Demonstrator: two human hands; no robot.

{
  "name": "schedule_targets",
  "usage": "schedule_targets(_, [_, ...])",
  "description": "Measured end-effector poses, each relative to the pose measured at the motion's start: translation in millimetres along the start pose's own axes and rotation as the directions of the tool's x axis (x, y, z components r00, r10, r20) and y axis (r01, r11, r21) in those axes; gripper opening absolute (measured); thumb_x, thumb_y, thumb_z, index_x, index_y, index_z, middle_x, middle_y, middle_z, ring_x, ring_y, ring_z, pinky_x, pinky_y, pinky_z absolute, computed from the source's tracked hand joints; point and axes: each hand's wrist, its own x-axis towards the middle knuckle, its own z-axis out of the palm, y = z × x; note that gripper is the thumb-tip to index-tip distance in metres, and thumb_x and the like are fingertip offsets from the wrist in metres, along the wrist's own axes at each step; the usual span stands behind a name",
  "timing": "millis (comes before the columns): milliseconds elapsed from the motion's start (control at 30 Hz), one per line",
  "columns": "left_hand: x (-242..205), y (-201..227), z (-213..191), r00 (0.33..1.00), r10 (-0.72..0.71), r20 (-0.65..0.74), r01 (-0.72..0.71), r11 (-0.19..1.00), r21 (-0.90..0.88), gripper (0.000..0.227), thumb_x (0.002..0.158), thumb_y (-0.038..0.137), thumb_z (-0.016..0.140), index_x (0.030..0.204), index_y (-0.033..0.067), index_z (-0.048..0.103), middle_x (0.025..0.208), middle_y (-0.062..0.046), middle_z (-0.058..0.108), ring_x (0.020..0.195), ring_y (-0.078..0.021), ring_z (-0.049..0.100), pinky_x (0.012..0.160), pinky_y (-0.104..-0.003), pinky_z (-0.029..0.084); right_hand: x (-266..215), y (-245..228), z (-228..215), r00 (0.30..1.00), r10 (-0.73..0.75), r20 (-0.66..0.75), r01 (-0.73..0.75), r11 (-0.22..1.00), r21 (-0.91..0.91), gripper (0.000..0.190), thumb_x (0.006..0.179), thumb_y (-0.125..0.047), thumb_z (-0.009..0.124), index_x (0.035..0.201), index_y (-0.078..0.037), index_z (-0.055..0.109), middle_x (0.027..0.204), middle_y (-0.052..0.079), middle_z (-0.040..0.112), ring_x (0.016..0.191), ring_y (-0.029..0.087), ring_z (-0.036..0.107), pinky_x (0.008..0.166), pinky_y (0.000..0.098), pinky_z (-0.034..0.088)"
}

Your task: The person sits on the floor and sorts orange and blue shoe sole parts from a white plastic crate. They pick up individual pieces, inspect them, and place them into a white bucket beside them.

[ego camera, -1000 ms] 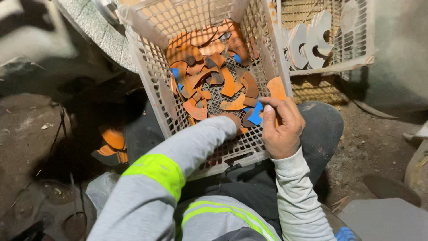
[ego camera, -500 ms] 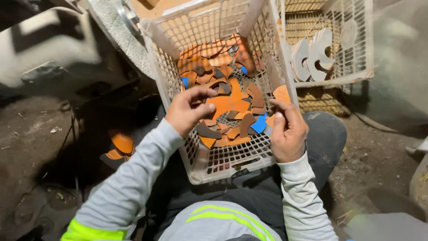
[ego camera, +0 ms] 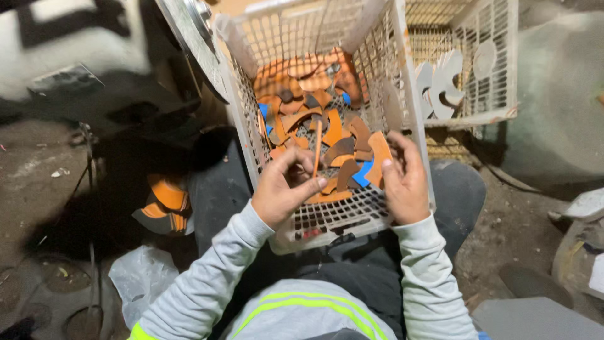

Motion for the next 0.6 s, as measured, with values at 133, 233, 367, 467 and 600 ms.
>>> schedule_targets(133, [-8.3, 16.9, -13.1, 0.989, 0.119, -0.084, -0.091, 0.956, 0.277, 0.053, 0.083, 0.012, 0.086, 0.124, 0.0070, 0.052, 0.110, -0.007, 0.067, 0.102, -0.0152, 0.069, 0.095, -0.031, 0.059, 8.2, 2.2, -1.2, 0.985, -0.127, 0.112, 0.161, 0.914, -0.373, 0.039, 0.099, -0.006, 0.059, 0.137, 0.003, 0.055, 0.129, 0.023, 0.061, 0.119, 0.035, 0.062, 0.102, 0.0400, 0.051])
schedule_targets(233, [-12.9, 24.0, -17.2, 0.947, 0.313, -0.075, -0.263, 0.886, 0.382, 0.080, 0.080, 0.010, 0.086, 0.146, 0.0085, 0.041, 0.126, -0.012, 0.063, 0.110, -0.0230, 0.068, 0.098, -0.035, 0.056, 25.3, 23.3, 10.8, 0.911, -0.049, 0.409, 0.249, 0.856, -0.453, 0.029, 0.095, -0.011, 0.064, 0.122, -0.003, 0.066, 0.118, 0.019, 0.069, 0.111, 0.035, 0.068, 0.099, 0.0405, 0.053])
schedule_targets(367, [-13.4, 17.3, -13.1, 0.889, 0.456, -0.041, -0.349, 0.733, 0.584, 0.098, 0.079, 0.009, 0.088, 0.158, 0.0107, 0.030, 0.133, -0.018, 0.059, 0.112, -0.0302, 0.065, 0.098, -0.038, 0.054, 45.2, 98.0, 63.7, 0.409, 0.597, 0.690, 0.355, 0.592, -0.724, 0.039, 0.088, -0.029, 0.075, 0.122, -0.012, 0.069, 0.112, 0.017, 0.073, 0.108, 0.035, 0.069, 0.095, 0.0445, 0.053])
schedule_targets(467, [-15.7, 10.3, -11.0, 0.879, 0.461, -0.124, -0.313, 0.753, 0.578, 0.095, 0.083, 0.008, 0.087, 0.160, 0.0116, 0.031, 0.132, -0.014, 0.061, 0.111, -0.0251, 0.068, 0.099, -0.036, 0.056, 35.9, 156.1, 106.2, 0.101, 0.726, 0.680, 0.583, 0.511, -0.632, 0.032, 0.093, -0.030, 0.066, 0.125, -0.022, 0.069, 0.123, 0.012, 0.070, 0.115, 0.035, 0.065, 0.097, 0.0460, 0.052])
schedule_targets(600, [-23.1, 0.5, -18.4, 0.879, 0.398, -0.261, -0.316, 0.898, 0.307, 0.087, 0.091, 0.003, 0.083, 0.161, 0.0092, 0.032, 0.126, -0.010, 0.057, 0.111, -0.0182, 0.072, 0.101, -0.033, 0.062, 20.9, 197.0, 115.5, 0.027, 0.784, 0.620, 0.637, 0.464, -0.616, 0.036, 0.087, -0.023, 0.067, 0.123, -0.025, 0.072, 0.127, 0.010, 0.070, 0.119, 0.033, 0.064, 0.099, 0.0430, 0.053])
